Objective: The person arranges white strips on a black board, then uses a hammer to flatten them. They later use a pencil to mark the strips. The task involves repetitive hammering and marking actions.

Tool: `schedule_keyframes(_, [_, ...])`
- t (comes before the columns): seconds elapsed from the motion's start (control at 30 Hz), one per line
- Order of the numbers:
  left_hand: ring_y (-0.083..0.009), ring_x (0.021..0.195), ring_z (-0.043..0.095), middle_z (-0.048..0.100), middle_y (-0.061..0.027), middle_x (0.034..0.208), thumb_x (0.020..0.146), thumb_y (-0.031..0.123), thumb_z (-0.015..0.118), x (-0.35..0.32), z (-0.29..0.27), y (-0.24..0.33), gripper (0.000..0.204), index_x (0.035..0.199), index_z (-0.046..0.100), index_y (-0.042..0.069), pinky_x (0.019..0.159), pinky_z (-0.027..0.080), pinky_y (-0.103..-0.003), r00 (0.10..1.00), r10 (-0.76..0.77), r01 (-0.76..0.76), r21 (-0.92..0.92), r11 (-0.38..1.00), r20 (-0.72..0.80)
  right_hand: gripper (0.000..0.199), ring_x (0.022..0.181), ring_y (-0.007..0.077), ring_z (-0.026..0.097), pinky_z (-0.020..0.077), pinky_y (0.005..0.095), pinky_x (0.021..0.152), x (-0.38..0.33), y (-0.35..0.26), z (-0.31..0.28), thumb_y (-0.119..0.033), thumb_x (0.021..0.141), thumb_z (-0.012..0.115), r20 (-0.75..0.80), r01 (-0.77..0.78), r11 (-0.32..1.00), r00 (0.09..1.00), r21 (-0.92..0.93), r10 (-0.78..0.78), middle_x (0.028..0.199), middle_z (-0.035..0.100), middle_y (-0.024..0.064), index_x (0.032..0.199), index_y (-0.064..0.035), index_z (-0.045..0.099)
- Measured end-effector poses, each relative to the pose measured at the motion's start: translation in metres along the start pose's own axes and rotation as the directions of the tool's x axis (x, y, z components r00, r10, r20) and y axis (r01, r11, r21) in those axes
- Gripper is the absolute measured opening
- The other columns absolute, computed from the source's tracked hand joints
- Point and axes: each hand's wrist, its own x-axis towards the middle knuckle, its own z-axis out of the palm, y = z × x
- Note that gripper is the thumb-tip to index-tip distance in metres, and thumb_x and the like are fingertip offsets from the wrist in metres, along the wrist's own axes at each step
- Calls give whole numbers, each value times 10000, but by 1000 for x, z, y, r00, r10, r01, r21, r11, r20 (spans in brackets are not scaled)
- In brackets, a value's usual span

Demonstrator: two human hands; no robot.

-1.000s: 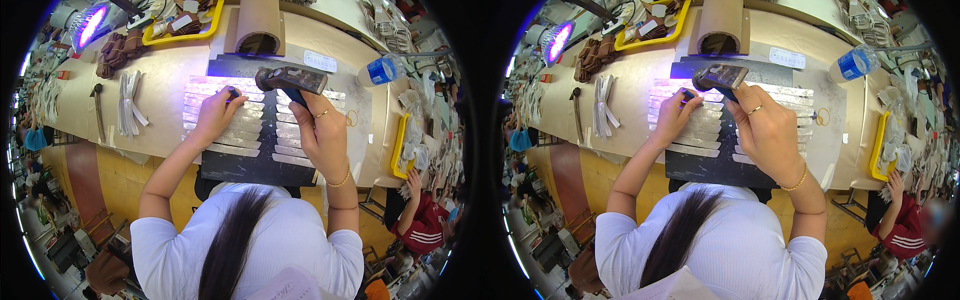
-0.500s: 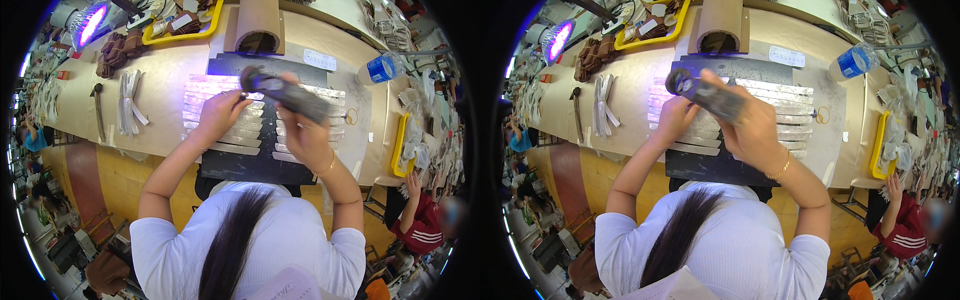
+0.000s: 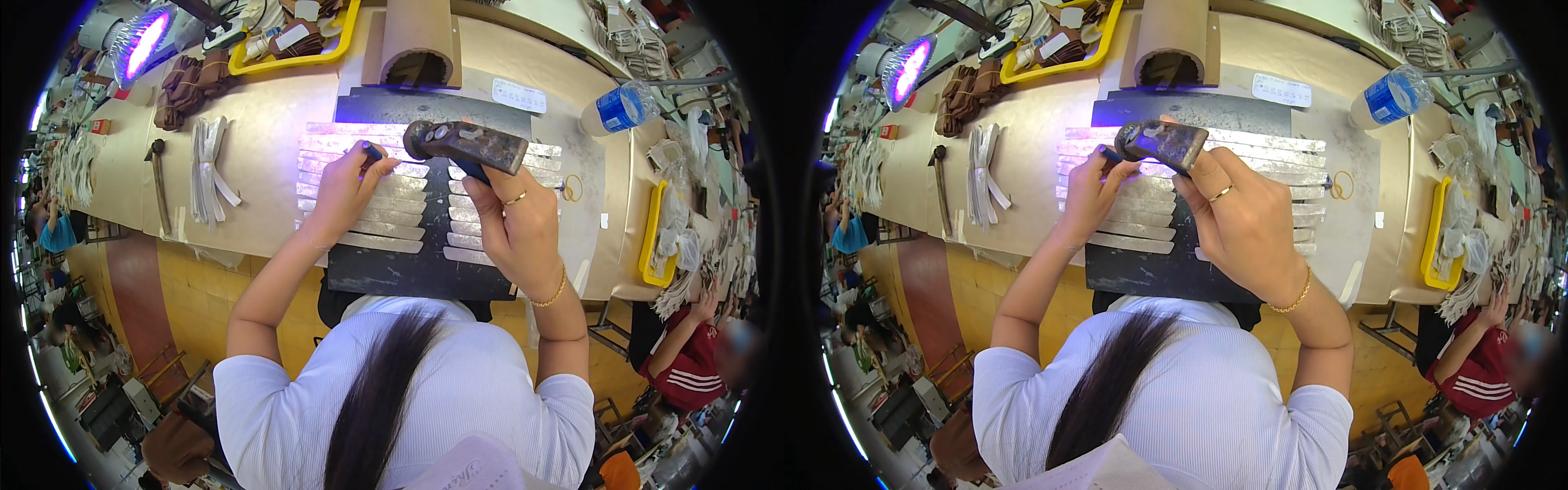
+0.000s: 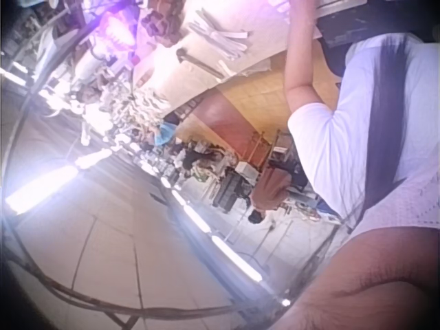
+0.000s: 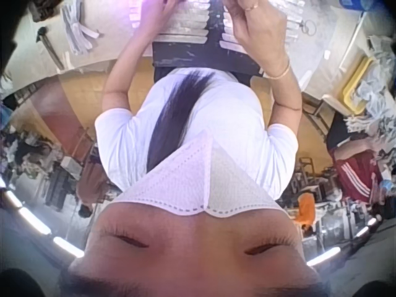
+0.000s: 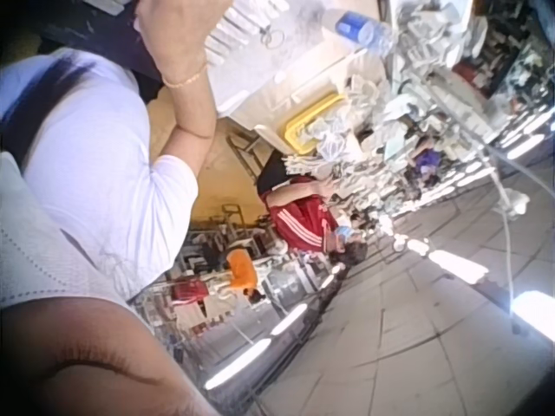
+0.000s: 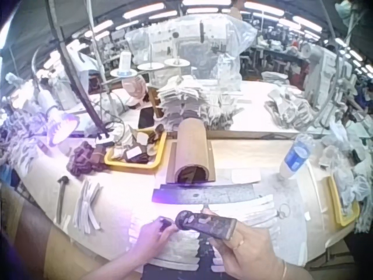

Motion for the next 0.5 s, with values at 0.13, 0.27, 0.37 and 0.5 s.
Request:
schedule_keyframes(0.13, [-255, 572, 616, 641, -122, 686, 899, 231, 698, -10, 0, 1, 205, 924, 625, 41, 550, 469, -334, 1000, -28, 28, 10, 1000, 9, 279, 583, 273, 588, 462, 358, 508, -2, 0, 2, -28, 817, 692, -4, 2, 999, 1000, 35, -2, 773, 580, 97, 1086, -23, 617])
schedule_keyframes(0.27, [-267, 555, 604, 627, -132, 665, 889, 235, 709, -12, 4, -8, 213, 904, 630, 38, 533, 457, -342, 1000, -29, 29, 42, 999, -1, 272, 585, 272, 590, 460, 357, 505, 0, -2, 3, -31, 821, 692, 6, 10, 999, 1000, 47, -11, 772, 581, 99, 1080, -18, 613])
schedule_keyframes(0.37, [-277, 550, 599, 623, -136, 661, 884, 238, 713, -11, 3, -7, 215, 895, 633, 38, 528, 454, -346, 1000, 8, -8, 65, 998, -2, 258, 586, 271, 594, 460, 356, 503, -1, -3, 3, -32, 823, 692, 27, -5, 999, 1000, 44, 4, 772, 585, 102, 1066, -14, 610])
schedule_keyframes(0.5, [-284, 559, 602, 621, -137, 661, 881, 245, 716, -12, 5, -9, 221, 885, 639, 39, 531, 456, -352, 1000, -2, 2, 60, 998, -1, 257, 582, 271, 593, 460, 356, 501, -3, -1, 5, -35, 821, 697, 12, -3, 999, 1000, 42, 3, 767, 584, 104, 1061, -11, 609])
